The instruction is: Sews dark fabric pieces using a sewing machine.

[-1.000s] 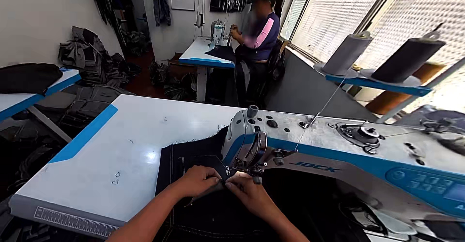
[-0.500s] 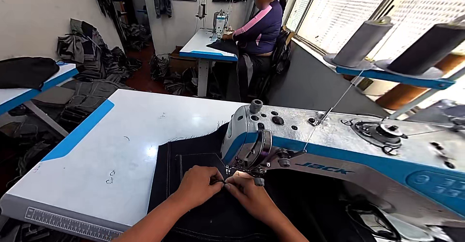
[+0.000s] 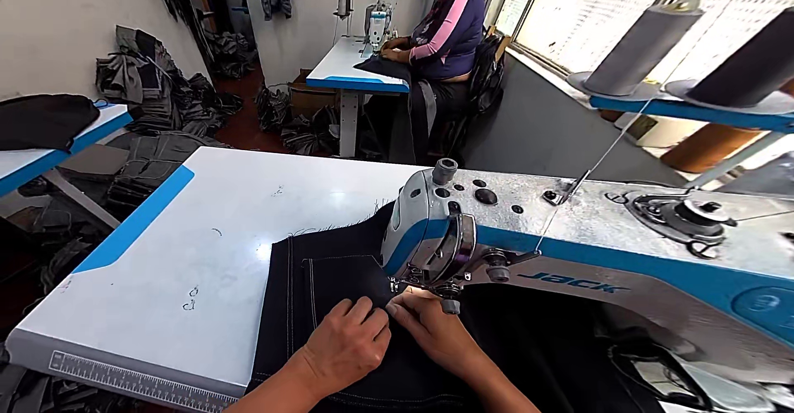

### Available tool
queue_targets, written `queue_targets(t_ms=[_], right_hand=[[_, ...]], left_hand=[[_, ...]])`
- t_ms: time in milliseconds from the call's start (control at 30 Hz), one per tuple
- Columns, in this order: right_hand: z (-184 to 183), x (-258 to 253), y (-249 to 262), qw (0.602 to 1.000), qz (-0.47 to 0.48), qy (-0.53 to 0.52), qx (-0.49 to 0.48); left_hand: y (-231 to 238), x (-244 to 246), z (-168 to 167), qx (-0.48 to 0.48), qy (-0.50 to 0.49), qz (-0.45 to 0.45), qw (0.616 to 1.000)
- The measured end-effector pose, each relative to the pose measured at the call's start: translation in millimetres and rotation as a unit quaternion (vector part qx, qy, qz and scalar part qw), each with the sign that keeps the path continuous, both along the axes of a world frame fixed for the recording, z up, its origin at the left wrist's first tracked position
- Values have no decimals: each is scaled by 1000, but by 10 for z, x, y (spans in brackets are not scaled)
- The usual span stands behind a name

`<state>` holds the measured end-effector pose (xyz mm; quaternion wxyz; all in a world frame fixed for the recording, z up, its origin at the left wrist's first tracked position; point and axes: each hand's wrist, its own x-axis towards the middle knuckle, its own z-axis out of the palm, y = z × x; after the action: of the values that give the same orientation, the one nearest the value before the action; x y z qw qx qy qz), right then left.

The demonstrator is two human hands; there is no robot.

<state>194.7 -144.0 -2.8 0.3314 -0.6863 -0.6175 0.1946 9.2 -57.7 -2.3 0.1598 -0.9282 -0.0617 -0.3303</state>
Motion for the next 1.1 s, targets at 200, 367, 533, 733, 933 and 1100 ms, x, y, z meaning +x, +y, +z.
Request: queue_targets(t_ms=[200,367,533,733,933,1100], right_hand=[[-56,-20,-5,999,-16,-19,32],[-146,-24,-16,990,-18,-86,107],[-79,42,-45,975,40,-171,136],[39,22,-52,944,95,-275,158],[23,85,-79,943,105,-273,162],[20,87,-83,940,100,-276,175]], left_hand=[[108,-14,270,-536,117,97,830],[132,113,464,-557,225,147,786],[29,74,169,-411,115,87,900],[54,-112,241,-427,181,49,885],[156,-843,-64,-289,60,28,955],[169,-938,-46,-257,67,-11,964]])
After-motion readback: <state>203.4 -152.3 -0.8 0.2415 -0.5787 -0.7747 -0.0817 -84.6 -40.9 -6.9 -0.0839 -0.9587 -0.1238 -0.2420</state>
